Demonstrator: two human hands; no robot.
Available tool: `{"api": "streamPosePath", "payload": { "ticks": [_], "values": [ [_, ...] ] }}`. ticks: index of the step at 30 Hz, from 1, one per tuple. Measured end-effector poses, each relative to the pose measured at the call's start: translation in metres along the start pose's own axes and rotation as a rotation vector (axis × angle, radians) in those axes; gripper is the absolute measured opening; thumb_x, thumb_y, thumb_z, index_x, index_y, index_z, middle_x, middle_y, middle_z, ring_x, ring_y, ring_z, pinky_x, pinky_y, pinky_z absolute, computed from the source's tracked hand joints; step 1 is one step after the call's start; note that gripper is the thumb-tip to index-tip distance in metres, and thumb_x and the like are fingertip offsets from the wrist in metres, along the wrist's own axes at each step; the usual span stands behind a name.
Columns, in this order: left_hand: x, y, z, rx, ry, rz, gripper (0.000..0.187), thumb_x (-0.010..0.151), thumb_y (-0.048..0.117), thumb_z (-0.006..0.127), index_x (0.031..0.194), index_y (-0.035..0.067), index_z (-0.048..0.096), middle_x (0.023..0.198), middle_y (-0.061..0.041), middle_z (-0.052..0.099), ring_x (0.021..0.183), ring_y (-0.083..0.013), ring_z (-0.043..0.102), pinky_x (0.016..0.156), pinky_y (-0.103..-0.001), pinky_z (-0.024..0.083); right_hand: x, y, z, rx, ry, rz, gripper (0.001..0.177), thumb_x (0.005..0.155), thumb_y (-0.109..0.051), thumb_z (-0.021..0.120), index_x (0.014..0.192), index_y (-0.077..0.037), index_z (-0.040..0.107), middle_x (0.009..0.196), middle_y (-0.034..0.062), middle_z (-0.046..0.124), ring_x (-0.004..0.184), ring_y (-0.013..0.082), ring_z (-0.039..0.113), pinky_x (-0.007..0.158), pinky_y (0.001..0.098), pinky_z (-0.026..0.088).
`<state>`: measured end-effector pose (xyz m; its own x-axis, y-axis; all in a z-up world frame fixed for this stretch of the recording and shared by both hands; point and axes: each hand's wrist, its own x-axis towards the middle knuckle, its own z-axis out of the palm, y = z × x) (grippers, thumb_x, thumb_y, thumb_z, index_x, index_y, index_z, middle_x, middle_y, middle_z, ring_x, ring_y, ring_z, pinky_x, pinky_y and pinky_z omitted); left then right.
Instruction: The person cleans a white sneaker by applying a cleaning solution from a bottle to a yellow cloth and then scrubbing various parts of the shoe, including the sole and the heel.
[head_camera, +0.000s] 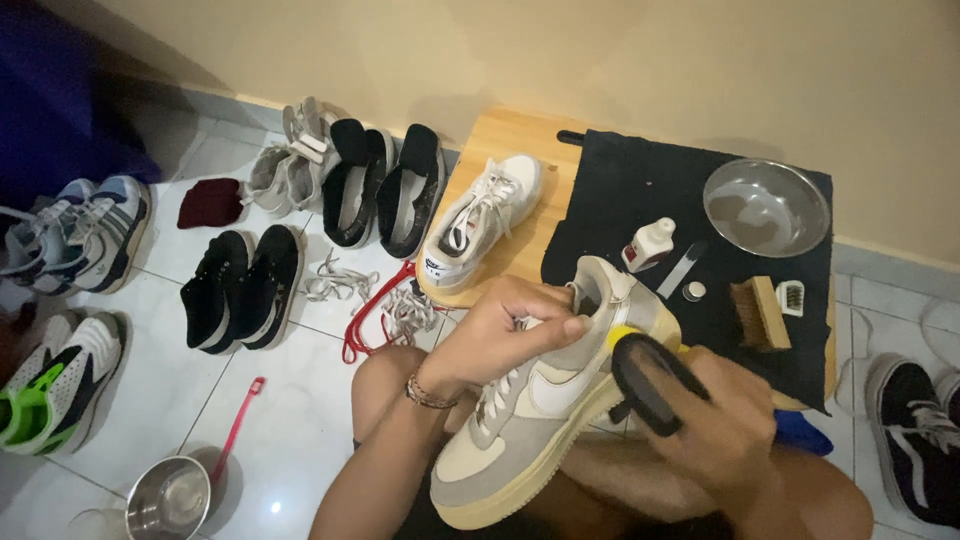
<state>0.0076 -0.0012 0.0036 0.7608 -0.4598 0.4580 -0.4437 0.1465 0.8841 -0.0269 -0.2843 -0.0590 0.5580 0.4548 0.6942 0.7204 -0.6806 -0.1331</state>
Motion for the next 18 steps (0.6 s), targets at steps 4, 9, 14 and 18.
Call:
{"api": "streamPosePath", "payload": {
  "ticks": [4,9,14,18],
  "values": [
    [-0.001,-0.001,-0.002,-0.041,-0.012,-0.016,0.053,0.117,0.019,0.061,0.072,0.01,0.035,0.073,0.002,0.029,0.071,-0.0121,0.028,0.07,-0.032,0.028,0.009,-0.032,0.003,0.099,0.041,-0.178,0.043,0.092,-0.056,0.093,0.115,-0.021,0.084,0.094,0.0068,0.072,0.07,0.0241,0.067,0.059,0.0409,0.05],
    [0.0,-0.015,-0.001,0.038,0.039,-0.002,0.053,0.116,0.015,0.064,0.072,0.012,0.034,0.071,0.004,0.031,0.067,-0.0102,0.029,0.07,-0.033,0.031,-0.041,0.014,0.036,-0.02,0.009,-0.109,0.048,0.103,-0.052,0.074,0.135,-0.017,0.082,0.125,0.0226,0.077,0.106,0.0398,0.078,0.095,0.0522,0.062],
    [0.005,-0.029,0.006,0.395,0.146,-0.06,0.045,0.115,0.021,0.064,0.072,0.01,0.056,0.067,-0.002,0.05,0.065,-0.0173,0.048,0.069,-0.04,0.037,-0.051,0.009,0.028,0.356,-0.103,0.157,0.035,0.087,-0.028,0.093,0.118,-0.015,0.084,0.104,0.008,0.065,0.086,0.0264,0.067,0.081,0.0391,0.051],
    [0.013,-0.05,0.016,0.803,0.332,-0.355,0.048,0.111,0.036,0.062,0.071,0.015,0.076,0.069,-0.004,0.074,0.072,-0.0297,0.07,0.086,-0.049,0.036,-0.058,0.005,0.022,0.667,0.044,1.31,0.03,0.111,-0.033,0.065,0.123,-0.009,0.077,0.106,0.0096,0.081,0.095,0.0239,0.077,0.082,0.0416,0.061]
  ]
}}
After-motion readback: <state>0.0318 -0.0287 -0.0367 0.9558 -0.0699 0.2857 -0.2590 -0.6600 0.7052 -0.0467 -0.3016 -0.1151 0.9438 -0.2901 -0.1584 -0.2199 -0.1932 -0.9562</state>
